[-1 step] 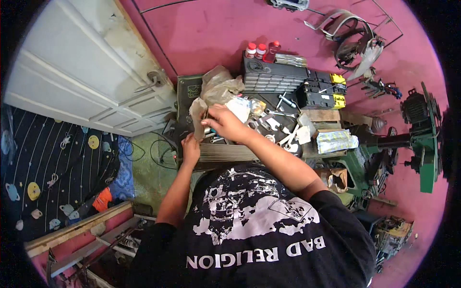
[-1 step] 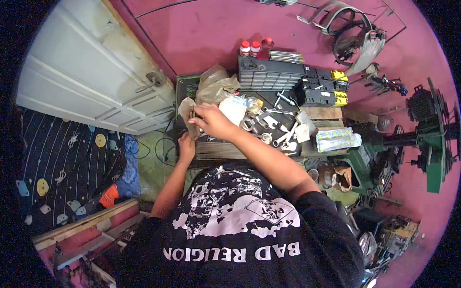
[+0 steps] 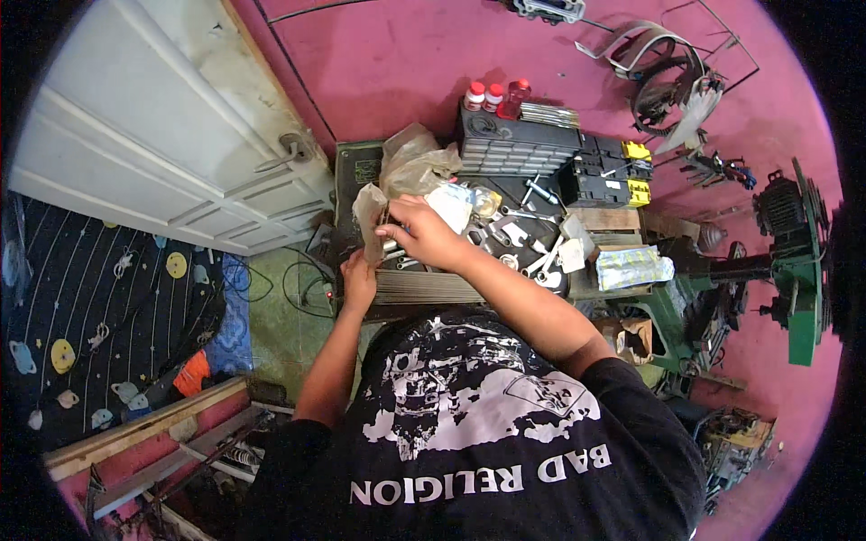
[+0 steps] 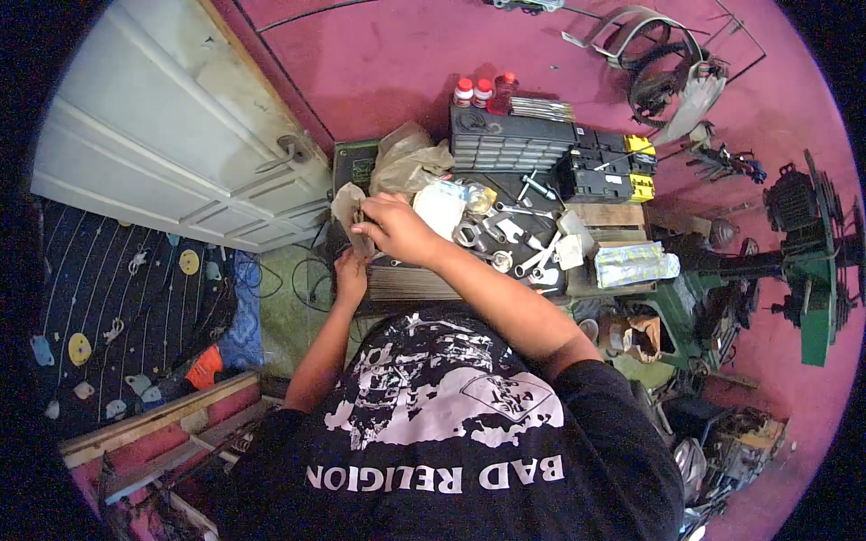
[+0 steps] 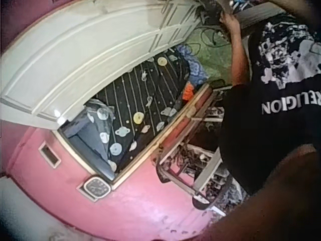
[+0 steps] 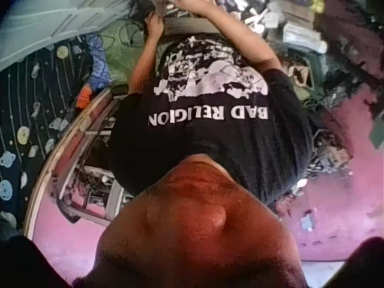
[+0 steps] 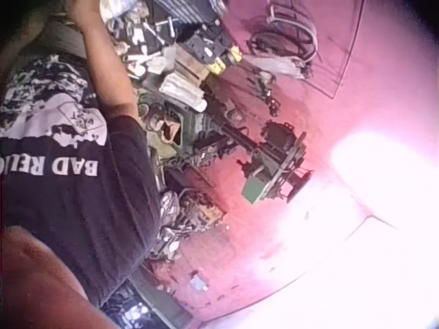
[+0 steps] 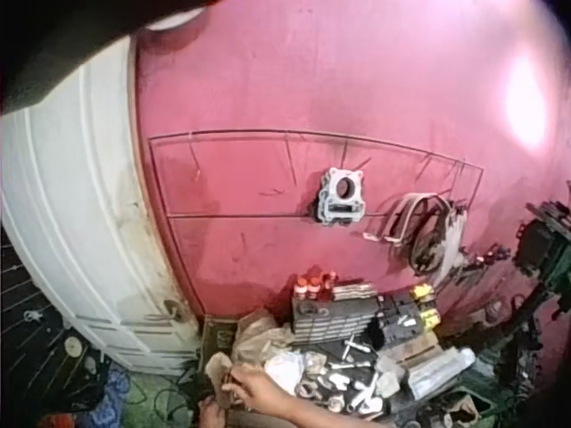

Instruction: The person organizes a cluttered workbench in a workshop. They handle a plastic bag, a metal ruler, and a plastic bag containing small parts, moving them around the table and placing them in different positions among various tools and hardware.

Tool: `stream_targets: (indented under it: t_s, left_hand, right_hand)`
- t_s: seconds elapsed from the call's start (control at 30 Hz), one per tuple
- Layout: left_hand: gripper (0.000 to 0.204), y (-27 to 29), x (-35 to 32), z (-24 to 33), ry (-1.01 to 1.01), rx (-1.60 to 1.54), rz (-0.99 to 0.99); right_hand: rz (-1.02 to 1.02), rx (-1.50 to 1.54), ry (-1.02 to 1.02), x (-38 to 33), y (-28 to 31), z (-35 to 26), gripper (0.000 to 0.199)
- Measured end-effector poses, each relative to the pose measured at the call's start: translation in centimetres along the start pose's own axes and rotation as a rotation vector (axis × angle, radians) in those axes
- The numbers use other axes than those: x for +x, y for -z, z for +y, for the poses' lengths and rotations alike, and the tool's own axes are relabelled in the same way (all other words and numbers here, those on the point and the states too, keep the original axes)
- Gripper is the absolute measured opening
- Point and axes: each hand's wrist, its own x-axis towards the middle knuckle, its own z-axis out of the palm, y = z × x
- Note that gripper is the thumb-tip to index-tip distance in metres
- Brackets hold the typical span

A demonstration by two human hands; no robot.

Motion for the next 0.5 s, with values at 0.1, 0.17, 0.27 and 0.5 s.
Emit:
stream_targets:
  t_s: [0.1,0.17,0.27,0.5]
  left_hand:
    - [0.023,1.5,0.1,0.9,0.002,-0.003,0.057]
    - [0.024,2.4,0.0,0.6,-0.008,-0.005,0.081]
    - [0.024,3.2,-0.5,-1.2,0.014,-0.055,0.087]
    - [0.019,4.9,-1.1,0.1,0.035,-0.185,0.12]
  right_hand:
    - [-0.009,0.015,0.056,1.4,0.0,-2.3,0.025]
    - [-0.003,0.07,0.105,2.1,-0.6,-3.0,0.024]
    - [-0.021,0.149,0.144,3.1,-1.7,-3.8,0.022]
    - [-0.128,0.123,0.125,3.7,-3.1,-3.1,0.022]
